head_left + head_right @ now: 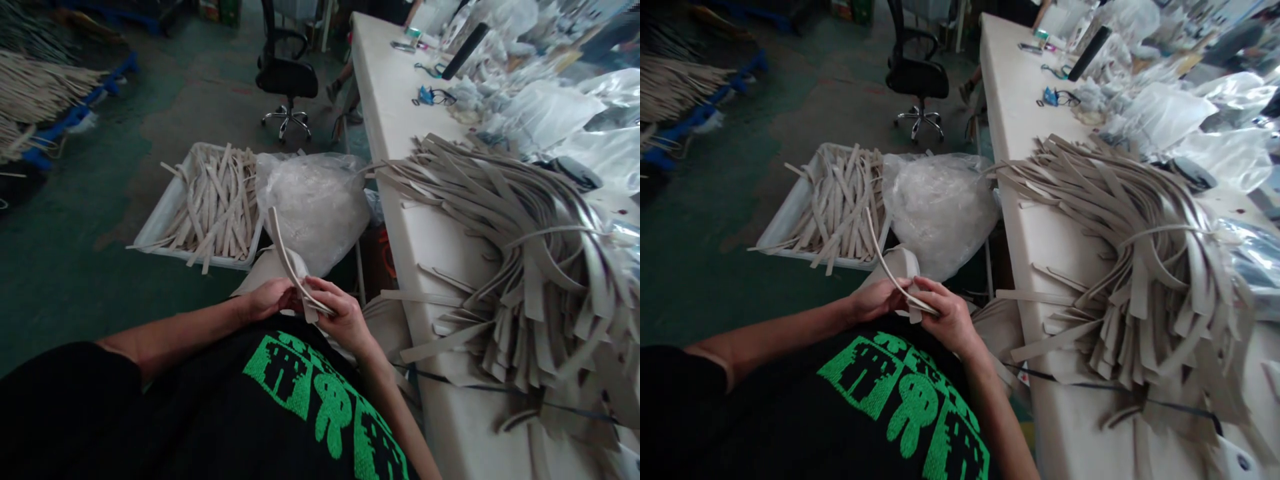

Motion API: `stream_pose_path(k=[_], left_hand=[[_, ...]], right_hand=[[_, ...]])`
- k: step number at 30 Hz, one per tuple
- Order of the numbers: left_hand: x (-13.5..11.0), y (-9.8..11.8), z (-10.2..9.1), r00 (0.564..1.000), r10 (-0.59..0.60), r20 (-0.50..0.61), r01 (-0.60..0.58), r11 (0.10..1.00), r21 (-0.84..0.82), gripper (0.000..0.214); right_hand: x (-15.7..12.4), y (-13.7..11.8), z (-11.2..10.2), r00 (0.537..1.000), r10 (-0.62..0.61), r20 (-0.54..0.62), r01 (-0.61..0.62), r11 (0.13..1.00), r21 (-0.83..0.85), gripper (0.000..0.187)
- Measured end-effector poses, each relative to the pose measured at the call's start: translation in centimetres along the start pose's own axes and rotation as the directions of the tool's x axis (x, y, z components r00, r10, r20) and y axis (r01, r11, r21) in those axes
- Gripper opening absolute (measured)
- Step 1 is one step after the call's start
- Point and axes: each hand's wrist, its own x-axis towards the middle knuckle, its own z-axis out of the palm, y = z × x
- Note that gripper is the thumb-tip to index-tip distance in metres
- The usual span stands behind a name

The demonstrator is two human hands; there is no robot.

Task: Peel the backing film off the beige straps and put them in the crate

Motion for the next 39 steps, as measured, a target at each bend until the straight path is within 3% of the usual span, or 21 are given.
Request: stream_pose_path(k=[3,7,9,11,13,14,17,19,22,24,25,28,30,34,39], left_hand=[[0.0,0.1,0.3,1.000,-0.024,0.004,0.024,0.999,-0.023,0.020],[-0.3,-0.3,1.0,0.987,-0.071,0.142,0.080,0.995,-0.060,0.023],[-0.1,-0.6,0.8,0.974,-0.136,0.181,0.152,0.985,-0.081,0.031],[0.6,-0.6,-0.2,0.958,-0.245,0.152,0.263,0.958,-0.116,0.043],[1.9,0.1,-2.0,0.960,-0.279,-0.022,0.266,0.934,-0.238,0.046],[2.7,0.9,-3.2,0.954,-0.250,-0.164,0.189,0.929,-0.317,0.042],[4.7,4.5,-7.0,0.838,-0.106,-0.535,-0.145,0.902,-0.407,0.030],[5.4,7.4,-8.8,0.777,-0.027,-0.629,-0.269,0.890,-0.370,0.028],[5.3,10.2,-9.1,0.745,0.105,-0.659,-0.374,0.884,-0.281,0.023],[4.7,10.5,-7.8,0.767,0.173,-0.618,-0.382,0.896,-0.224,0.015],[4.4,10.2,-6.9,0.800,0.198,-0.566,-0.357,0.916,-0.184,0.012],[3.4,8.1,-4.2,0.930,0.220,-0.296,-0.227,0.974,0.009,0.009],[2.9,6.4,-3.1,0.981,0.175,-0.089,-0.162,0.977,0.137,0.016],[2.5,3.7,-2.1,0.990,0.058,0.128,-0.093,0.953,0.288,0.020],[2.3,2.5,-1.7,0.983,-0.030,0.180,-0.049,0.907,0.419,0.025]], right_hand=[[-0.1,-0.2,0.1,0.996,0.069,-0.053,-0.073,0.994,-0.083,0.029],[0.3,-0.8,0.1,0.984,0.113,-0.137,-0.127,0.987,-0.101,0.018],[0.6,-1.2,-0.1,0.974,0.150,-0.170,-0.166,0.983,-0.084,0.015],[0.6,-1.6,-0.6,0.956,0.208,-0.204,-0.219,0.975,-0.032,0.014],[0.3,-2.3,-1.6,0.946,0.266,-0.186,-0.255,0.964,0.079,0.014],[0.0,-2.6,-2.1,0.945,0.287,-0.157,-0.266,0.953,0.143,0.015],[-1.6,-3.6,-3.7,0.941,0.332,-0.059,-0.301,0.906,0.296,0.023],[-2.6,-3.9,-4.1,0.925,0.380,-0.013,-0.346,0.857,0.381,0.032],[-2.9,-3.6,-3.7,0.861,0.509,0.022,-0.442,0.724,0.529,0.047],[-2.1,-3.2,-3.0,0.820,0.571,-0.019,-0.438,0.650,0.621,0.052],[-1.4,-3.0,-2.8,0.812,0.581,-0.054,-0.413,0.638,0.650,0.053],[1.2,-2.4,-3.0,0.818,0.553,-0.157,-0.313,0.658,0.685,0.057],[2.7,-1.9,-3.6,0.816,0.543,-0.201,-0.269,0.663,0.699,0.066],[4.4,-0.8,-4.8,0.786,0.551,-0.280,-0.233,0.683,0.692,0.072],[4.8,-0.6,-5.3,0.796,0.522,-0.307,-0.205,0.709,0.675,0.061]])
